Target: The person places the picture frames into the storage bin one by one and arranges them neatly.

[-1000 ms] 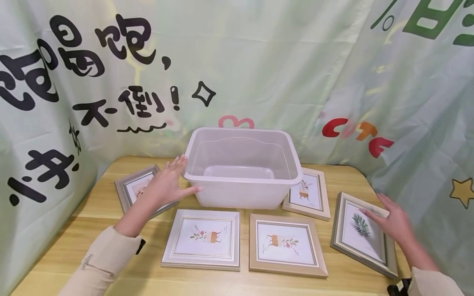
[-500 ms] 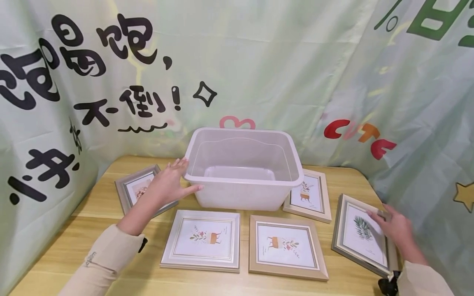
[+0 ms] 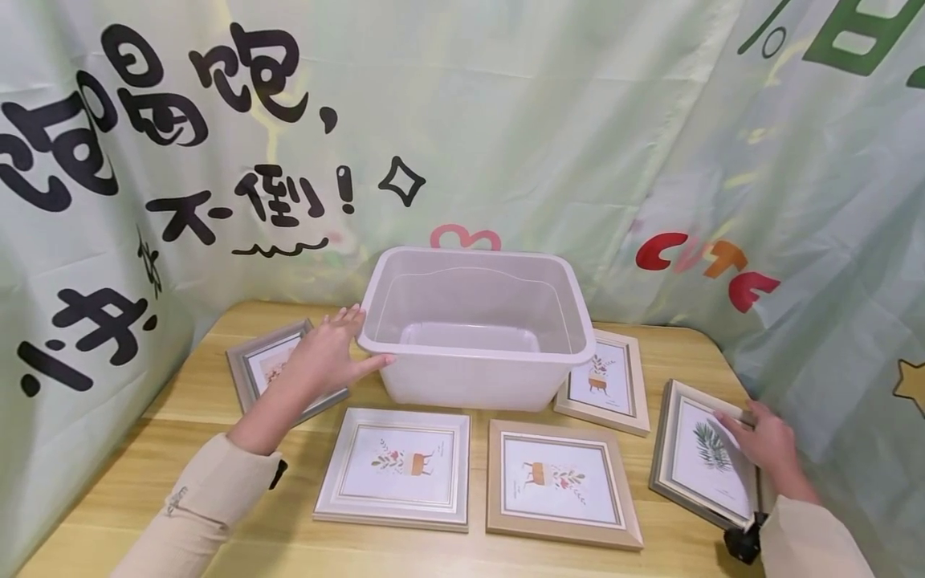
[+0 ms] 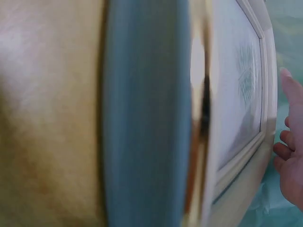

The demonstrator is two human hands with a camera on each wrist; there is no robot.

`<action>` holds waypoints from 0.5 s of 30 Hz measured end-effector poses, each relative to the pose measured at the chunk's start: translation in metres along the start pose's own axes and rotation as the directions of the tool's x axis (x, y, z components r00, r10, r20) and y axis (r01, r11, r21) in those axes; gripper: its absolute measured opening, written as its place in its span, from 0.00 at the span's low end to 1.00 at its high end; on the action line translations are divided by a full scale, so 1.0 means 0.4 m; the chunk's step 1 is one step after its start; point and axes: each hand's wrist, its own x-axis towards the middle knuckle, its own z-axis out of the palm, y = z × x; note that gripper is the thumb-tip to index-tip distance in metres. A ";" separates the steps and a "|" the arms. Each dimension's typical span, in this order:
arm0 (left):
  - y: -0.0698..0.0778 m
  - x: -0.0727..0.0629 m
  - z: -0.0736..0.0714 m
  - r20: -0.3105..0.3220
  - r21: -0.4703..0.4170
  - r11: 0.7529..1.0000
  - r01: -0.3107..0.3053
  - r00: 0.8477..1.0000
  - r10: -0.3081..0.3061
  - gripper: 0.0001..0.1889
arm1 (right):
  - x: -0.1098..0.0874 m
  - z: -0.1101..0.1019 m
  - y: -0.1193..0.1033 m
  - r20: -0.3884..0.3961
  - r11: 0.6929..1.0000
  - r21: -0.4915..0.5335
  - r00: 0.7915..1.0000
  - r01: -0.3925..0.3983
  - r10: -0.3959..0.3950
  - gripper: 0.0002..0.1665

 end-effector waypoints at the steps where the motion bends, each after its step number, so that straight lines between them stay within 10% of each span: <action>1: 0.000 -0.001 0.000 0.001 -0.004 1.000 0.000 1.000 0.000 0.45 | 0.000 -0.001 0.002 -0.004 1.000 -0.005 1.000 0.002 -0.002 0.48; 8: -0.004 -0.005 0.001 -0.011 -0.010 1.000 -0.002 1.000 0.002 0.45 | 0.002 -0.009 0.008 0.042 0.998 -0.052 0.999 -0.024 0.026 0.47; 15: -0.013 -0.005 0.002 -0.001 -0.011 1.000 0.006 1.000 -0.006 0.45 | -0.007 -0.003 0.002 -0.011 0.999 -0.044 1.000 0.014 -0.015 0.23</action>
